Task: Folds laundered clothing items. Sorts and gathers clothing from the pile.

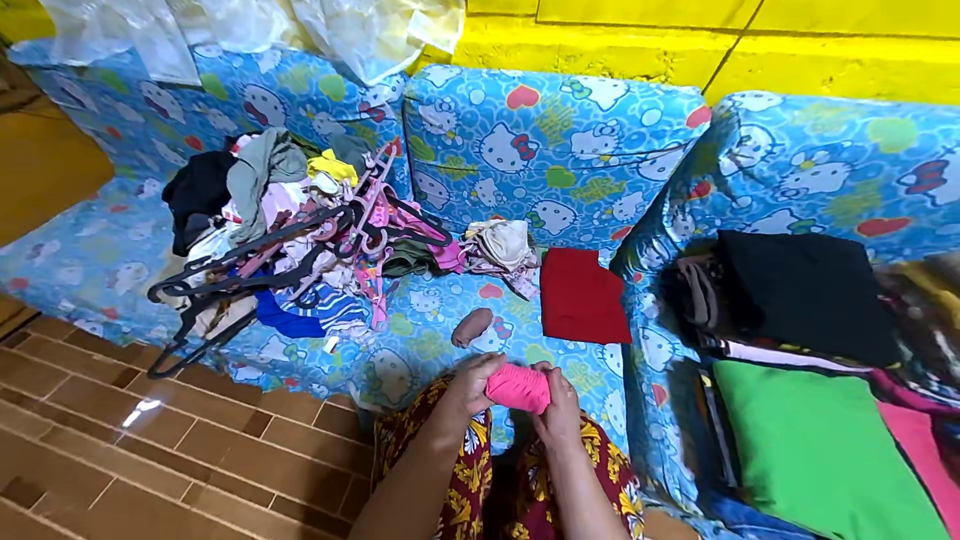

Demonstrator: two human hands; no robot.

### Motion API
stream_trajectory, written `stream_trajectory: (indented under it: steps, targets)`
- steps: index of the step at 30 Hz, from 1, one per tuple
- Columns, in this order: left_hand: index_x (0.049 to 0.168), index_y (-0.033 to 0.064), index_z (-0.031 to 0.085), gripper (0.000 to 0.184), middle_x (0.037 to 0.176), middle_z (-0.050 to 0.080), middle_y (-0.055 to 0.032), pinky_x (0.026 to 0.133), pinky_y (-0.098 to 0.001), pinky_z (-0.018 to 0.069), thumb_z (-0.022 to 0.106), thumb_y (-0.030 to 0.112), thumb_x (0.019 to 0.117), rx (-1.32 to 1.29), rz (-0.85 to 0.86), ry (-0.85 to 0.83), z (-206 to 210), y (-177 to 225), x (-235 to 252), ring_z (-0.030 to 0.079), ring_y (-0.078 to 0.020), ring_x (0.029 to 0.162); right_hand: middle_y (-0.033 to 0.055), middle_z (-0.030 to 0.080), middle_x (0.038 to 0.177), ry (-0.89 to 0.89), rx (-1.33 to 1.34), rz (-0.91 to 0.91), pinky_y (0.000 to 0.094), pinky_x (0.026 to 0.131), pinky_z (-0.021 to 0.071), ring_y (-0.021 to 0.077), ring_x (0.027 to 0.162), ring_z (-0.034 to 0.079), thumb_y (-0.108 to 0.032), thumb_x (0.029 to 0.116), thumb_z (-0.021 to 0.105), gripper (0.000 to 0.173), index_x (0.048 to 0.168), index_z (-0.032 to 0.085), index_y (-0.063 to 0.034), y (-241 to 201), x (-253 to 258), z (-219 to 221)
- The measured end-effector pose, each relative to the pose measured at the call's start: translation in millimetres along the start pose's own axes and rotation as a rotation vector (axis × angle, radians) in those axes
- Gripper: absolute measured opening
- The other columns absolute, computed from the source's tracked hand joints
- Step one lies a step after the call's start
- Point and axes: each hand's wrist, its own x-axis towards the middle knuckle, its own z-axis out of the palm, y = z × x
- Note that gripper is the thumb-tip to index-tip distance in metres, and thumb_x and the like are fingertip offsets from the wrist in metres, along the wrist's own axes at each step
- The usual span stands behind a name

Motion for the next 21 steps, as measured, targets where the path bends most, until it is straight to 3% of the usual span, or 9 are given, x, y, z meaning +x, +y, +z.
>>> stream_trajectory:
  steps: [3,6,7,9,12,15,17,19,21]
  targets:
    - [0.103,0.0053,0.053,0.008,0.082,0.065,-0.004,0.072,-0.0335,0.0576,0.048,0.01,0.1062,0.071,-0.006,0.063,3.0,-3.2,5.9,0.066,-0.0138,0.074,-0.0098,0.062,0.081,-0.092,-0.269,-0.249,0.0174,0.074,0.0498,0.0001,0.082,0.059,-0.022,0.09,0.061,0.03,0.06,0.059,-0.0192,7.5,-3.2,-1.0]
    - [0.104,0.0031,0.053,0.007,0.08,0.061,-0.0043,0.071,-0.0328,0.0563,0.05,0.009,0.1055,0.046,0.069,0.188,7.9,-3.5,8.4,0.062,-0.0133,0.071,-0.0091,0.062,0.082,-0.079,-0.207,-0.257,0.0168,0.076,0.0505,0.0011,0.084,0.06,-0.025,0.0838,0.076,0.034,0.057,0.057,-0.0203,10.9,-5.8,5.4]
    - [0.105,0.0026,0.053,0.009,0.081,0.059,-0.0039,0.071,-0.0321,0.0559,0.05,0.01,0.1061,0.045,0.11,0.225,9.3,-3.2,8.2,0.061,-0.0125,0.07,-0.0081,0.064,0.081,-0.007,-0.143,-0.186,0.0179,0.074,0.0522,0.0018,0.082,0.062,-0.018,0.0822,0.075,0.032,0.056,0.057,-0.0196,11.5,-6.4,9.4]
    - [0.103,0.0033,0.054,0.012,0.078,0.056,-0.0018,0.068,-0.0303,0.0546,0.047,0.012,0.107,0.07,0.203,0.263,9.4,-3.3,8.5,0.058,-0.0104,0.068,-0.0056,0.064,0.076,0.171,-0.066,-0.015,0.0208,0.065,0.053,0.0032,0.072,0.062,-0.004,0.0834,0.061,0.033,0.055,0.05,-0.0173,9.6,-6.0,19.6]
    - [0.097,0.0052,0.055,0.016,0.074,0.053,0.0027,0.066,-0.0268,0.0531,0.043,0.011,0.1056,0.173,0.328,0.174,3.8,-5.5,8.2,0.056,-0.0065,0.064,0.0006,0.061,0.061,0.379,-0.036,0.216,0.0261,0.053,0.0528,0.0086,0.054,0.059,0.002,0.0961,0.051,0.033,0.065,0.05,-0.0096,5.4,-1.3,30.9]
    - [0.097,0.0053,0.056,0.011,0.072,0.052,0.0064,0.067,-0.0241,0.0515,0.046,0.007,0.1012,0.308,0.407,0.062,0.2,-5.2,6.9,0.055,-0.0031,0.063,0.0036,0.061,0.061,0.404,-0.084,0.375,0.0274,0.052,0.053,0.0111,0.053,0.06,-0.009,0.1054,0.049,0.033,0.074,0.056,-0.0051,6.5,2.6,28.3]
    - [0.095,0.0051,0.055,0.008,0.074,0.052,0.0073,0.068,-0.0213,0.049,0.048,0.004,0.0997,0.368,0.473,0.048,-1.4,-5.3,6.6,0.053,-0.0006,0.066,0.008,0.066,0.069,0.3,-0.139,0.52,0.0288,0.047,0.0524,0.0143,0.054,0.063,-0.028,0.1114,0.04,0.037,0.095,0.06,-0.0018,3.5,4.7,24.1]
    - [0.098,0.0022,0.055,0.005,0.079,0.054,0.0055,0.071,-0.0202,0.0479,0.05,0.004,0.0984,0.42,0.534,0.085,-3.2,-4.9,6.9,0.053,0.0003,0.071,0.0119,0.069,0.082,0.106,-0.141,0.678,0.0326,0.046,0.0566,0.0195,0.059,0.068,-0.042,0.1126,0.026,0.046,0.119,0.053,-0.004,-3.6,7.1,20.9]
    - [0.106,-0.0042,0.054,0.011,0.089,0.058,-0.0015,0.079,-0.0232,0.0513,0.051,0.004,0.0996,0.477,0.555,0.129,-7.2,0.6,5.0,0.058,-0.0031,0.08,0.0121,0.071,0.091,-0.036,-0.1,0.741,0.0317,0.047,0.0575,0.02,0.065,0.071,-0.035,0.1121,0.028,0.04,0.128,0.051,-0.0073,-4.8,9.4,18.2]
